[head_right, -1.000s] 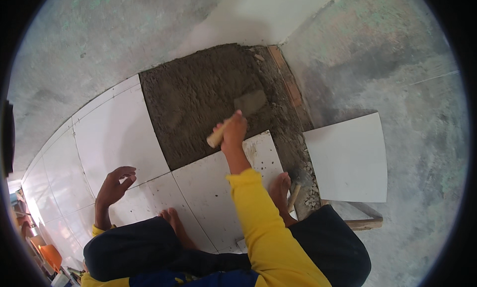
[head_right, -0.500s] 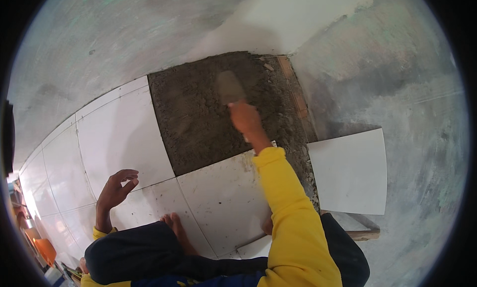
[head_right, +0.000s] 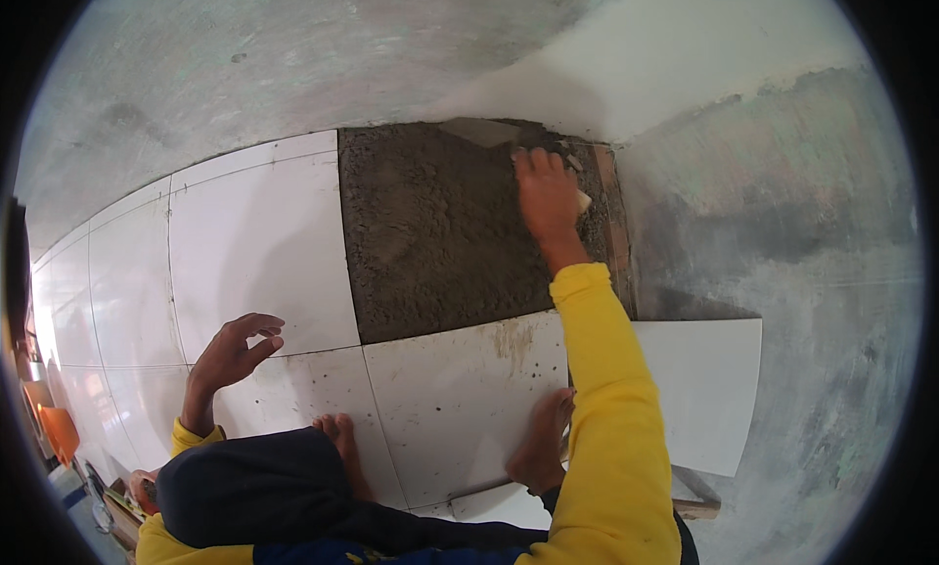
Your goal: The person spreads cement on the floor using a trowel and places white tiles onto the prepared surface. They use a wooden plank to level the cement and a rubber mallet to tap the tiles into place.
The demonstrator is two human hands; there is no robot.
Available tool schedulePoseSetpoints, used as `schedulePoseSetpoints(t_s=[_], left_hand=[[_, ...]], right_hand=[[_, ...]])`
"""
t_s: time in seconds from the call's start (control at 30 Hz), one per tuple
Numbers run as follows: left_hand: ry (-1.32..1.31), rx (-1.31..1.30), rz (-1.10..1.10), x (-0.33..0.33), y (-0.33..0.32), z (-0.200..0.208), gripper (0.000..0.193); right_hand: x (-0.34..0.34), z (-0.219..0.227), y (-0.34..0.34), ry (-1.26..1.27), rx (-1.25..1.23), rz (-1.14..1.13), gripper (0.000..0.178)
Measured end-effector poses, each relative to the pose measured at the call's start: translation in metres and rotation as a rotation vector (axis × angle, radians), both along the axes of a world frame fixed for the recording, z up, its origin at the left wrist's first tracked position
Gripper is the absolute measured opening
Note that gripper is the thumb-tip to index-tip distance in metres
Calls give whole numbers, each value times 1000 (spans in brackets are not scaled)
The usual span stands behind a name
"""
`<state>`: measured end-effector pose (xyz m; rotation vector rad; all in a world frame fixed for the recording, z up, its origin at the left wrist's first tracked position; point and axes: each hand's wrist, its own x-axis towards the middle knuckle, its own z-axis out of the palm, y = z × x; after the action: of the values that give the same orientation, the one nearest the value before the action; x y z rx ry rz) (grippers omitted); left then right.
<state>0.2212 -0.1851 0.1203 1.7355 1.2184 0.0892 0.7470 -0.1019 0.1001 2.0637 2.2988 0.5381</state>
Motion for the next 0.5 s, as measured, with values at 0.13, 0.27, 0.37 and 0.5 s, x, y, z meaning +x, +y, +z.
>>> schedulePoseSetpoints(t_s=[0.13, 0.27, 0.37, 0.5], left_hand=[[18, -55, 48, 2, 1, 6, 36], [72, -73, 65, -1, -2, 10, 34], [57, -51, 50, -3, -5, -1, 34], [58, -68, 37, 6, -1, 1, 34]], right_hand=[[-28, -16, 22, -53, -23, 31, 44], [-9, -22, 8, -17, 1, -98, 44], [38, -26, 0, -30, 13, -185, 45], [76, -30, -5, -57, -12, -251, 43]])
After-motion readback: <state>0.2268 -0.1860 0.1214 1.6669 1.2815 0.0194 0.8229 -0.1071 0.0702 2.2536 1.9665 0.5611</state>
